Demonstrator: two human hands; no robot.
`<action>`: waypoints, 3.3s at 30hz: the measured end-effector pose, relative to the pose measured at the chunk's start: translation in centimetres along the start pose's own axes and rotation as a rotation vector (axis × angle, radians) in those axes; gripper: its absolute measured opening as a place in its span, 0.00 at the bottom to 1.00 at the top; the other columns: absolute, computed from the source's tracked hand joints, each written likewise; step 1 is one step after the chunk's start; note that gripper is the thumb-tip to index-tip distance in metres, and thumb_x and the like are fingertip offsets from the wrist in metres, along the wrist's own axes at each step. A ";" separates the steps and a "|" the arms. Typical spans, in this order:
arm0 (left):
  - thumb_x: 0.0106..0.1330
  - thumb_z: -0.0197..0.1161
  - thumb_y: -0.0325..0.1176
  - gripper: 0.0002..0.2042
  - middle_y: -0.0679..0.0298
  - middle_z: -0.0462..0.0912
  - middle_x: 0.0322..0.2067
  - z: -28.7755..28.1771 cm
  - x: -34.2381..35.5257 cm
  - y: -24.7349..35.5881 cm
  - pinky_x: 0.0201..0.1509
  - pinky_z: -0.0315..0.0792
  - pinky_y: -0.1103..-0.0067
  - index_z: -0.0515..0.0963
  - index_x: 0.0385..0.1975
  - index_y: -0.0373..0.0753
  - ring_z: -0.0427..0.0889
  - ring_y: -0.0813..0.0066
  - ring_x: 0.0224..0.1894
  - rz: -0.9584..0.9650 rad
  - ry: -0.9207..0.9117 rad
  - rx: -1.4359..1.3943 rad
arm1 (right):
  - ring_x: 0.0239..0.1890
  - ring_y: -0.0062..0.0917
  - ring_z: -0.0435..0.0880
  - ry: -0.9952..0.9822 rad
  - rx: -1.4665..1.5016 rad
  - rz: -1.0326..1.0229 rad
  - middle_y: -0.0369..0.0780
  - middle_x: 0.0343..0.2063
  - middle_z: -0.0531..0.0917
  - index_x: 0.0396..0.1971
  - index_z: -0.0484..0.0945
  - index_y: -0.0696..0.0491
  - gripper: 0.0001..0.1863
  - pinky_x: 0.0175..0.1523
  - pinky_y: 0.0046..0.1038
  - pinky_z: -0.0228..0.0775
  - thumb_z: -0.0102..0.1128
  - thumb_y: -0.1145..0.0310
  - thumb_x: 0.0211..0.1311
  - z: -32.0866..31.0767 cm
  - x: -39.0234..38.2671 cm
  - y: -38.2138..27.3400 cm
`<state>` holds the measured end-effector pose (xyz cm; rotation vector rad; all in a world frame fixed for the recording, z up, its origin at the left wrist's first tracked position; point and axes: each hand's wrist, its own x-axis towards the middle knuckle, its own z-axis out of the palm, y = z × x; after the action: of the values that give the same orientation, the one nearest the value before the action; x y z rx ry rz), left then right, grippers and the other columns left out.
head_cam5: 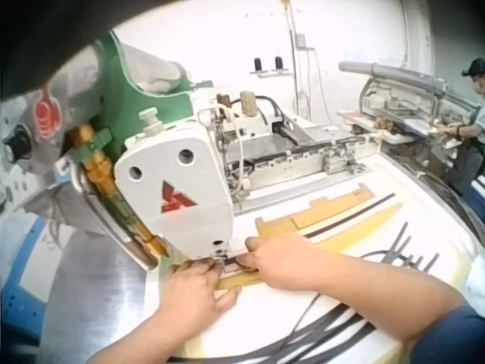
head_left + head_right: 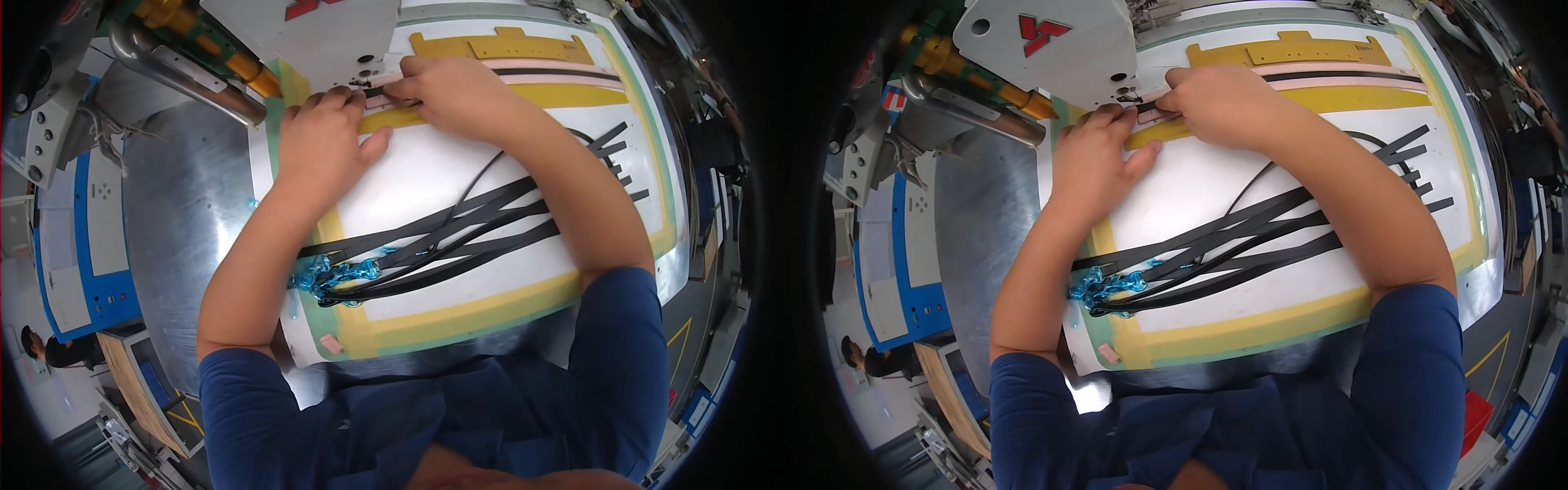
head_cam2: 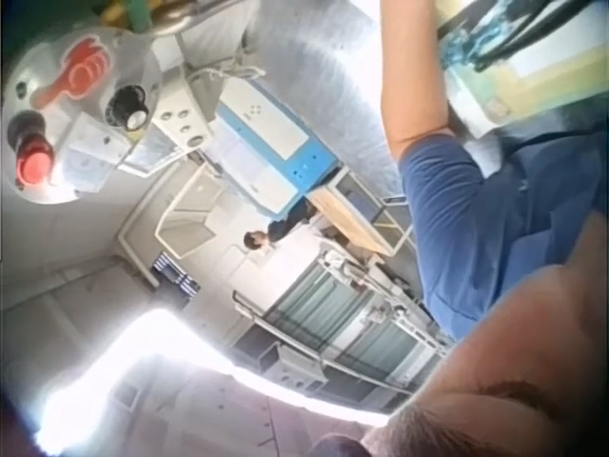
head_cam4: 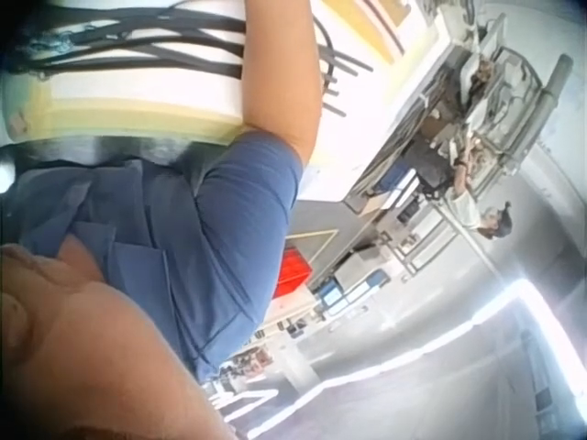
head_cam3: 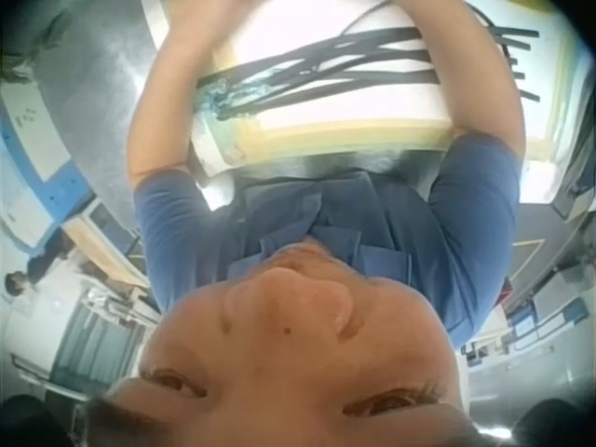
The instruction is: Use a sewing machine to attach or process leather straps.
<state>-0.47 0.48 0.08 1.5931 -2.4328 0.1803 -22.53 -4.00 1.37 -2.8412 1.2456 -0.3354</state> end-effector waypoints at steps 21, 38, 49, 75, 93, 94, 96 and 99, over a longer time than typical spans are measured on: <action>0.68 0.65 0.52 0.28 0.56 0.83 0.58 0.1 -0.2 0.4 0.64 0.71 0.60 0.82 0.61 0.38 0.83 0.56 0.58 -0.007 -0.019 0.038 | 0.47 0.37 0.86 -0.033 -0.054 0.032 0.39 0.44 0.84 0.53 0.87 0.42 0.20 0.51 0.38 0.80 0.63 0.73 0.60 0.5 0.2 -0.1; 0.65 0.66 0.53 0.24 0.63 0.85 0.40 1.8 -0.9 0.4 0.59 0.70 0.63 0.85 0.52 0.41 0.85 0.63 0.43 0.026 0.172 0.049 | 0.46 0.40 0.88 -0.065 -0.136 0.051 0.42 0.44 0.85 0.53 0.87 0.44 0.19 0.49 0.41 0.81 0.56 0.72 0.66 -0.7 0.4 -2.0; 0.68 0.63 0.51 0.21 0.58 0.81 0.47 1.2 -1.2 0.9 0.60 0.68 0.61 0.85 0.55 0.48 0.80 0.58 0.54 0.034 0.143 0.004 | 0.44 0.42 0.89 -0.147 -0.192 0.056 0.43 0.45 0.85 0.52 0.86 0.47 0.17 0.49 0.43 0.82 0.55 0.72 0.67 -1.2 0.5 -2.3; 0.66 0.64 0.57 0.29 0.55 0.81 0.55 -2.3 1.3 5.0 0.64 0.67 0.61 0.81 0.59 0.40 0.78 0.58 0.60 -0.045 -0.187 0.022 | 0.51 0.41 0.87 -0.141 -0.167 0.147 0.45 0.49 0.85 0.53 0.87 0.47 0.20 0.56 0.41 0.80 0.53 0.74 0.66 -2.8 -2.8 0.4; 0.66 0.64 0.62 0.35 0.50 0.81 0.57 -3.1 2.7 6.4 0.66 0.74 0.62 0.80 0.62 0.38 0.82 0.54 0.60 -0.106 -0.303 0.024 | 0.53 0.44 0.84 -0.128 -0.146 0.317 0.46 0.47 0.84 0.57 0.86 0.46 0.22 0.60 0.43 0.76 0.52 0.73 0.66 -4.9 -8.1 7.1; 0.66 0.64 0.63 0.34 0.49 0.81 0.57 -3.2 2.6 6.6 0.67 0.73 0.62 0.80 0.62 0.41 0.82 0.53 0.60 -0.099 -0.274 0.022 | 0.53 0.42 0.85 -0.137 -0.156 0.300 0.45 0.48 0.85 0.57 0.86 0.45 0.23 0.59 0.42 0.77 0.52 0.74 0.66 -5.0 -8.0 7.1; 0.66 0.64 0.63 0.34 0.49 0.81 0.57 -3.1 2.9 7.3 0.67 0.73 0.61 0.80 0.63 0.44 0.82 0.52 0.60 -0.109 -0.286 0.043 | 0.53 0.41 0.86 -0.147 -0.165 0.284 0.44 0.49 0.85 0.58 0.86 0.44 0.24 0.58 0.41 0.78 0.52 0.75 0.65 -4.8 -7.8 7.3; 0.66 0.63 0.65 0.34 0.49 0.81 0.57 -3.0 3.7 7.9 0.67 0.72 0.59 0.80 0.64 0.46 0.81 0.51 0.61 -0.123 -0.309 0.043 | 0.54 0.40 0.86 -0.158 -0.162 0.259 0.44 0.49 0.85 0.58 0.86 0.44 0.24 0.58 0.41 0.79 0.52 0.75 0.65 -4.7 -7.7 7.4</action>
<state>-8.77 1.09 4.06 1.9075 -2.5538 -0.0391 -33.90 -3.14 3.76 -2.7169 1.6475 -0.0021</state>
